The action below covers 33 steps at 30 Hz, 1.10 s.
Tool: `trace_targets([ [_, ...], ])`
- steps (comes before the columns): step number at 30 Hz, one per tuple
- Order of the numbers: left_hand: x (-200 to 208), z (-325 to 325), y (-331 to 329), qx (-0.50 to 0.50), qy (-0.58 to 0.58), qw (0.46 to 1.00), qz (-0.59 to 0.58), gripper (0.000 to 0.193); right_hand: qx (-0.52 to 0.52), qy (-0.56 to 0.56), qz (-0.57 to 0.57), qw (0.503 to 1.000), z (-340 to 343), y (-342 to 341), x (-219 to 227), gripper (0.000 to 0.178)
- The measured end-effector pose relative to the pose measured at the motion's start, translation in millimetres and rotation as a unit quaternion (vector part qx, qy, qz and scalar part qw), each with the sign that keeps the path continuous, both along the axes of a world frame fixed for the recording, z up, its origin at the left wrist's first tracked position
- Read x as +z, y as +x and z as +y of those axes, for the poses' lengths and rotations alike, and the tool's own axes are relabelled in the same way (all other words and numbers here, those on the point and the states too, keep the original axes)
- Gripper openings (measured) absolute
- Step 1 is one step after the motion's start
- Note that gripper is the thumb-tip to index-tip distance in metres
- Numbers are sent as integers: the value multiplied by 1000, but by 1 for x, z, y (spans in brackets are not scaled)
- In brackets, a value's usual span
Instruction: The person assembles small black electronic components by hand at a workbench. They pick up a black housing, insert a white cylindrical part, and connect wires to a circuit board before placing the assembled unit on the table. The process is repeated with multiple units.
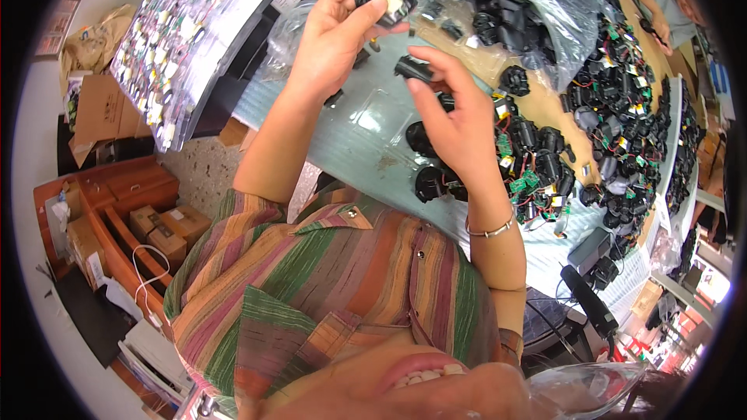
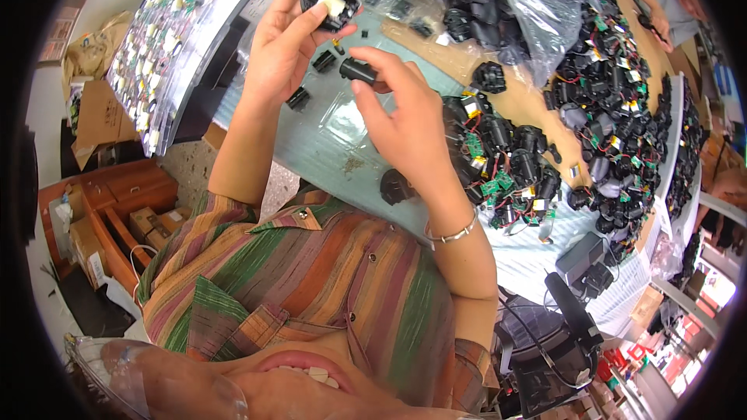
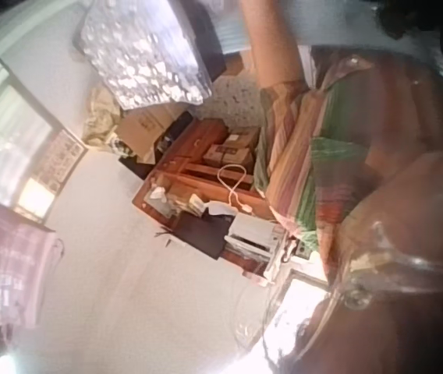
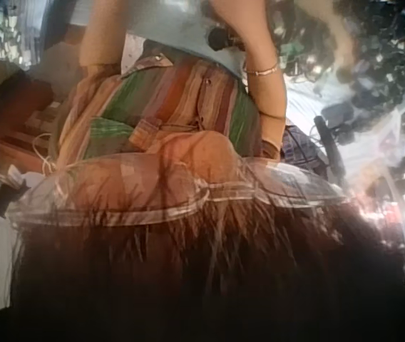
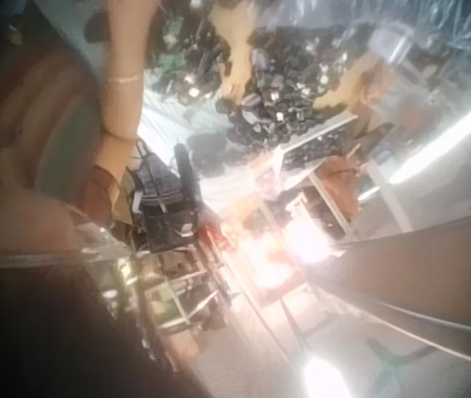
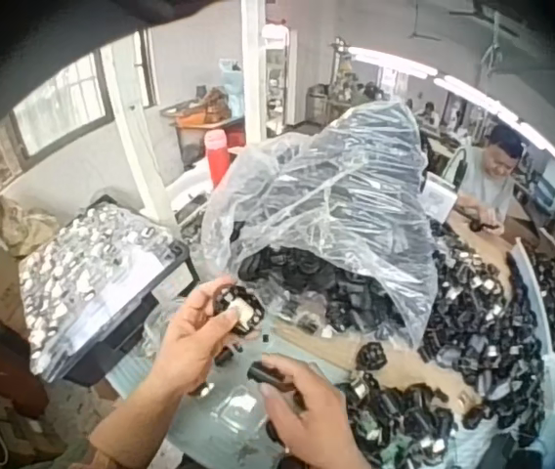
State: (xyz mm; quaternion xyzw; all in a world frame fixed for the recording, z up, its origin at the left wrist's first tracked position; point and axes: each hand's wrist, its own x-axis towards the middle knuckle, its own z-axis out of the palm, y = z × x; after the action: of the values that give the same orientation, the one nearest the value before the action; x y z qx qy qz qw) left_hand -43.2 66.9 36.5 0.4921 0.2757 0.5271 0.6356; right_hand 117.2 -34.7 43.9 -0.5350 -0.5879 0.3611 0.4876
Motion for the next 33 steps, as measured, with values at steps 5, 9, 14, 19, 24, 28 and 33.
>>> trace_targets([
  [5,3,-19,28,-51,-27,998,-17,43,-56,133,102,984,-3,20,7,30],
  [9,11,-34,45,-136,-69,985,-78,41,-144,174,28,974,-3,22,11,29],
  [14,21,-47,59,-142,-46,987,-64,41,-226,309,-222,897,-8,32,8,34],
  [19,17,-52,62,-177,-37,982,-61,41,-242,294,-286,879,-19,39,15,40],
  [24,15,-59,67,-198,-71,973,-90,41,-254,261,-137,921,-23,35,13,42],
  [28,17,-65,69,-204,-52,974,-87,40,-253,252,-78,931,-22,38,2,39],
  [33,12,-66,71,-191,-26,979,-72,40,-246,245,-90,933,-24,37,0,37],
])
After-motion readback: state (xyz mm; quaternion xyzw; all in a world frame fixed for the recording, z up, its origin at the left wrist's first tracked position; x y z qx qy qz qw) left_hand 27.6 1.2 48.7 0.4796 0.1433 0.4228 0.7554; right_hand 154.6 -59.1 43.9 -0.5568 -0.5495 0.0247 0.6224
